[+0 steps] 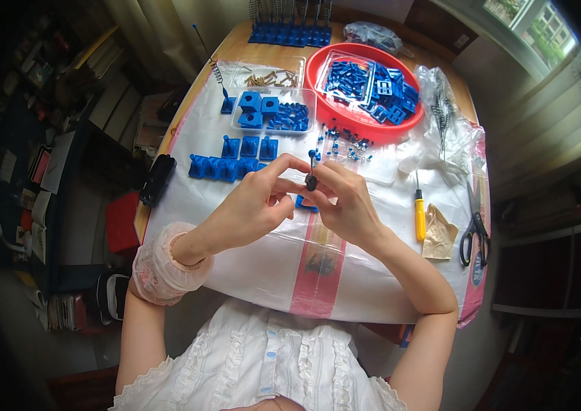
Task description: Manually assembling small spring and wire components at a workbench.
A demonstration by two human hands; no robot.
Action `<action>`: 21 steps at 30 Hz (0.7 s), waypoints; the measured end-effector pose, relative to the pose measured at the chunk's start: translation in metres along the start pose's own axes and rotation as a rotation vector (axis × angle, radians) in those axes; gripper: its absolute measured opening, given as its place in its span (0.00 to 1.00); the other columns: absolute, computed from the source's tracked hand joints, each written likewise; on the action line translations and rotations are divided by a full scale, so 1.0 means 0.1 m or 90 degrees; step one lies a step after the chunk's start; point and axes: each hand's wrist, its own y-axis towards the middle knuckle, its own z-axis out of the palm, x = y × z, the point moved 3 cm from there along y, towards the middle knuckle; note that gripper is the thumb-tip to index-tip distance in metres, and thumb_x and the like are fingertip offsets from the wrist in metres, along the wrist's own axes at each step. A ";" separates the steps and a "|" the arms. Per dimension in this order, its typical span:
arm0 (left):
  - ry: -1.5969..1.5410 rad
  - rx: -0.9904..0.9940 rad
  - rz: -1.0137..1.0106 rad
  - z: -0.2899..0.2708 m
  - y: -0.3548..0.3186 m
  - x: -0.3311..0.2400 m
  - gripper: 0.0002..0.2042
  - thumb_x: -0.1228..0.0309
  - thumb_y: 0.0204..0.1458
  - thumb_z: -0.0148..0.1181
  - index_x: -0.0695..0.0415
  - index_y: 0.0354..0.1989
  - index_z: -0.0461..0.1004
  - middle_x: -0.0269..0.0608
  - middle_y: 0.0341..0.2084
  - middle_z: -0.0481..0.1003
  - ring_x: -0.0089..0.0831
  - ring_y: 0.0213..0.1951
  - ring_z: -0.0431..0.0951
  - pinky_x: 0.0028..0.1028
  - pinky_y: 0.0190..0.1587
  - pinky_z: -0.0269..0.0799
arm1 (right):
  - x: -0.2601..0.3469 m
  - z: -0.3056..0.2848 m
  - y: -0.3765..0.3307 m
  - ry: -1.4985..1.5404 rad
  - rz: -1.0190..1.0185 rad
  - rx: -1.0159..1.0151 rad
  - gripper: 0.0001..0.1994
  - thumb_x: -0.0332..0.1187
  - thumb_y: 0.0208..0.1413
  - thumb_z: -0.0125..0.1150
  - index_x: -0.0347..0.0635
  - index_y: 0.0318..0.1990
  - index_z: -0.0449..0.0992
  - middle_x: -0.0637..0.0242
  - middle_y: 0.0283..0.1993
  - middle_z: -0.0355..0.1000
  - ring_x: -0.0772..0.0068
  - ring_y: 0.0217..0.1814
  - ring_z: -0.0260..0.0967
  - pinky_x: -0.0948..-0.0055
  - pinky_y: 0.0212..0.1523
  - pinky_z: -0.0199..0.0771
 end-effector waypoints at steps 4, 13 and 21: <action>0.014 -0.010 0.010 0.01 -0.02 0.00 0.21 0.82 0.54 0.49 0.62 0.58 0.64 0.56 0.41 0.84 0.26 0.28 0.80 0.26 0.32 0.71 | 0.02 -0.01 0.00 0.011 0.007 0.011 0.13 0.13 0.56 0.61 0.30 0.48 0.75 0.59 0.38 0.72 0.64 0.38 0.81 0.69 0.36 0.90; -0.002 -0.026 0.041 0.03 -0.02 0.02 0.21 0.83 0.53 0.49 0.61 0.58 0.64 0.55 0.41 0.84 0.24 0.27 0.79 0.25 0.31 0.69 | -0.02 -0.01 0.01 0.020 0.037 0.014 0.10 0.15 0.57 0.62 0.29 0.46 0.74 0.60 0.38 0.72 0.66 0.37 0.80 0.71 0.34 0.89; 0.006 -0.021 0.031 0.02 -0.02 -0.02 0.21 0.82 0.53 0.50 0.61 0.58 0.65 0.55 0.43 0.84 0.24 0.27 0.79 0.26 0.31 0.69 | -0.07 -0.07 0.02 -0.117 -0.060 -0.013 0.12 0.17 0.49 0.71 0.35 0.40 0.76 0.60 0.37 0.72 0.67 0.30 0.74 0.69 0.26 0.72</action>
